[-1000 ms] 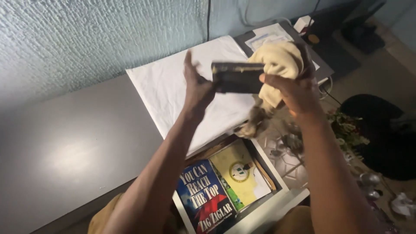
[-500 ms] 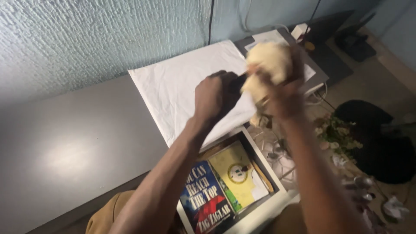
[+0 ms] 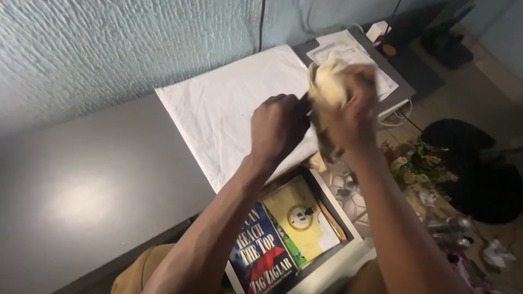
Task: Clean books and a wallet using a cloth.
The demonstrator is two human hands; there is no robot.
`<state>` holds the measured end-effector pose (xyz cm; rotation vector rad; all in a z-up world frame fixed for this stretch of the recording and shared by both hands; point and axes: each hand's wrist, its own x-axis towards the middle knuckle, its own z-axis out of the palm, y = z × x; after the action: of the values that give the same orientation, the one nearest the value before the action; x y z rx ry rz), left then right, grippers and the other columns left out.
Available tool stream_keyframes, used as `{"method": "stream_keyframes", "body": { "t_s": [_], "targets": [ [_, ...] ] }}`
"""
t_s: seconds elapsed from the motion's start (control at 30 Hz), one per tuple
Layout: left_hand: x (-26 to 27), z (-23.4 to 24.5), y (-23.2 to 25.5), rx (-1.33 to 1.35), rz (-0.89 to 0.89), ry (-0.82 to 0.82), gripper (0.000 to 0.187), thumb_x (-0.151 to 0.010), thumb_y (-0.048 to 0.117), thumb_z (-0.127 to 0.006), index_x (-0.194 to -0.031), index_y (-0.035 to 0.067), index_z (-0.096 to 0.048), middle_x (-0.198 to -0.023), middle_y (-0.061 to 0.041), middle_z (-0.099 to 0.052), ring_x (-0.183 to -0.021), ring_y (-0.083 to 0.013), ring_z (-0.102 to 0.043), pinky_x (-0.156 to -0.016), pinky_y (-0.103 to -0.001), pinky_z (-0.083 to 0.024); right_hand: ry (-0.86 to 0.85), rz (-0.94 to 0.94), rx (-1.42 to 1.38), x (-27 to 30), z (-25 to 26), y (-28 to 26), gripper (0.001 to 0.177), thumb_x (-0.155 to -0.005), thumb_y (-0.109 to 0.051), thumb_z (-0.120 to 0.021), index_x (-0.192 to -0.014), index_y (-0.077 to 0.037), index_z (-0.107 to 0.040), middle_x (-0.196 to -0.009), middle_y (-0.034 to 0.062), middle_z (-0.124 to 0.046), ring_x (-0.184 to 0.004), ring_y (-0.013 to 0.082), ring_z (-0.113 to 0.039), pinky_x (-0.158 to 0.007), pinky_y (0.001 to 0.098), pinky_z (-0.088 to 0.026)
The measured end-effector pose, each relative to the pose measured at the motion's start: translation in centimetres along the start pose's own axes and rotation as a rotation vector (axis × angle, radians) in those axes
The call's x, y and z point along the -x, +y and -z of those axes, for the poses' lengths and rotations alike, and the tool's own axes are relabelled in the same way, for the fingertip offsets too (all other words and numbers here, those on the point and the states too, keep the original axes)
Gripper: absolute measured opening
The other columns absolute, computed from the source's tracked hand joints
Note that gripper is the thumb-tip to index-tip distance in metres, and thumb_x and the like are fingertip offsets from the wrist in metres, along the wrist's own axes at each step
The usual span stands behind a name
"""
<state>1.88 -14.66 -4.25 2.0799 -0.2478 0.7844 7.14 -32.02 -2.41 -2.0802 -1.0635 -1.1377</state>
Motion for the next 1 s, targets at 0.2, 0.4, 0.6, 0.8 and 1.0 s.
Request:
{"method": "stream_keyframes", "body": {
  "t_s": [0.2, 0.4, 0.6, 0.8, 1.0],
  "targets": [
    [-1.0, 2.0, -0.9, 0.054, -0.075, 0.049, 0.022, -0.072, 0.021, -0.077, -0.084, 0.005, -0.069, -0.083, -0.018, -0.069, -0.077, -0.0423, -0.065, -0.067, -0.051, -0.052, -0.285, -0.348, -0.328, -2.4, 0.0, -4.2, 0.044, -0.086, -0.019, -0.082, -0.121, -0.013, -0.057, -0.116, 0.0170, -0.057, -0.102, 0.0298, -0.067, -0.081, 0.0387, -0.065],
    [0.1, 1.1, 2.9, -0.004, 0.021, -0.059, 0.018, -0.076, 0.017, -0.077, -0.076, 0.004, -0.065, -0.079, -0.016, -0.067, -0.074, -0.0381, -0.065, -0.067, -0.048, -0.053, 0.332, -1.393, -0.576, 0.5, -1.4, 6.9, 0.069, -0.079, -0.028, -0.095, -0.123, -0.011, -0.045, -0.113, 0.0061, -0.065, -0.099, 0.0190, -0.071, -0.081, 0.0337, -0.065],
    [-0.9, 1.7, 2.1, 0.084, -0.075, -0.013, 0.023, -0.083, 0.024, -0.082, -0.087, 0.006, -0.068, -0.082, -0.014, -0.070, -0.079, -0.0386, -0.067, -0.067, -0.047, -0.053, 0.141, -1.355, -0.904, -0.4, 2.9, 3.7, 0.038, -0.087, -0.035, -0.080, -0.114, -0.012, -0.065, -0.099, 0.0036, -0.061, -0.085, 0.0179, -0.062, -0.063, 0.0323, -0.049],
    [-1.1, 1.0, 2.7, 0.092, 0.132, -0.200, 0.021, -0.087, 0.024, -0.077, -0.096, 0.006, -0.070, -0.088, -0.019, -0.073, -0.086, -0.0430, -0.069, -0.070, -0.049, -0.053, 0.150, -1.215, -1.026, -2.8, 4.0, -0.3, 0.037, -0.083, -0.027, -0.080, -0.112, -0.006, -0.071, -0.103, 0.0036, -0.072, -0.096, 0.0162, -0.070, -0.082, 0.0274, -0.061],
    [-0.5, -2.8, 0.0, 0.181, 0.237, -0.091, 0.025, -0.081, 0.021, -0.074, -0.100, 0.005, -0.071, -0.084, -0.023, -0.071, -0.082, -0.0433, -0.070, -0.069, -0.048, -0.055, -0.041, -0.824, -0.712, -3.8, 3.7, -3.9, 0.032, -0.087, -0.038, -0.073, -0.104, -0.013, -0.065, -0.098, 0.0062, -0.068, -0.084, 0.0177, -0.072, -0.070, 0.0330, -0.062]
  ]
}}
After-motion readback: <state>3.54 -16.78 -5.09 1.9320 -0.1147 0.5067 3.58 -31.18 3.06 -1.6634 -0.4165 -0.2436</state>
